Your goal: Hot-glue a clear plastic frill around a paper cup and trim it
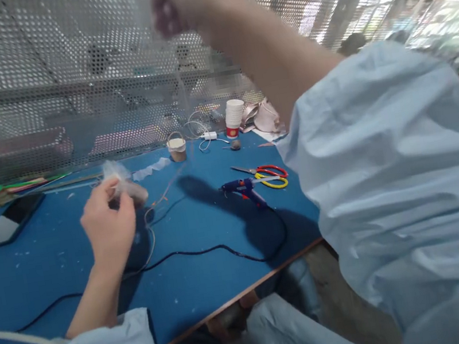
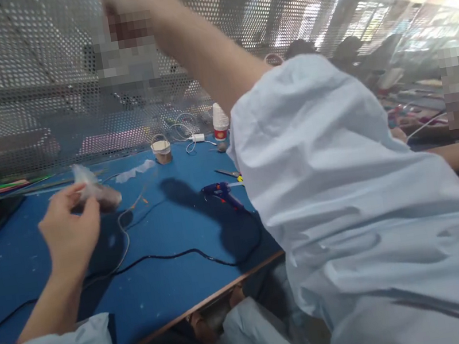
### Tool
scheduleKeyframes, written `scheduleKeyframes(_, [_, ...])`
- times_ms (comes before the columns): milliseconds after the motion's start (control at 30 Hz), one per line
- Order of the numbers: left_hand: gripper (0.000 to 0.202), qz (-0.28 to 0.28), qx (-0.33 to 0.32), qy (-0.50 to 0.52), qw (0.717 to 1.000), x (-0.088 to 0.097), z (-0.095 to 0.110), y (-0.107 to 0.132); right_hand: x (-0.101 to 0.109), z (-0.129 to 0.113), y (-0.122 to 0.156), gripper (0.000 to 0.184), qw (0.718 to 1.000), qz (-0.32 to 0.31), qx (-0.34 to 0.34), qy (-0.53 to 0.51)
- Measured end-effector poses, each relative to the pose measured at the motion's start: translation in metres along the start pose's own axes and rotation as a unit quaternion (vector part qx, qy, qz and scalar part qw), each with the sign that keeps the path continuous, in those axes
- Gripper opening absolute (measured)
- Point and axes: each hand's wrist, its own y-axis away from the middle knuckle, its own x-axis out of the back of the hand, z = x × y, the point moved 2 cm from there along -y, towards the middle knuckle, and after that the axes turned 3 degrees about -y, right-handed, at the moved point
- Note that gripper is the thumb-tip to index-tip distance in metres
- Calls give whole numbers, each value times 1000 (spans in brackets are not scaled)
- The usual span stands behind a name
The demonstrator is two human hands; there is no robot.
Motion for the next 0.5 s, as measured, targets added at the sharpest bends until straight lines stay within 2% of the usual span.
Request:
scheduleKeyframes(67, [37, 43, 6, -8, 999, 10, -6, -9, -14, 8, -8, 33, 990, -100, 6, 97])
scheduleKeyframes(167, [38, 74, 37, -21, 996, 20, -15, -19, -36, 17, -14, 14, 957, -220, 16, 190])
scheduleKeyframes(267, [38, 78, 47, -37, 995, 25, -19, -24, -69, 29, -3, 5, 931, -284, 31, 227])
scheduleKeyframes(300, [38, 78, 49, -39, 995, 25, -19, -25, -82, 33, 4, 17, 919, -303, 43, 250])
scheduleKeyframes(333, [38, 80, 50, -39, 995, 25, -19, -25, -96, 37, 12, 31, 880, -332, 99, 325])
scheduleKeyframes(400, [37, 89, 51, -28, 994, 24, -18, -24, -119, 45, 26, 15, 858, -346, 131, 356])
scheduleKeyframes(500, [38, 99, 50, -2, 994, 22, -17, -23, -137, 52, 36, 18, 838, -356, 164, 380])
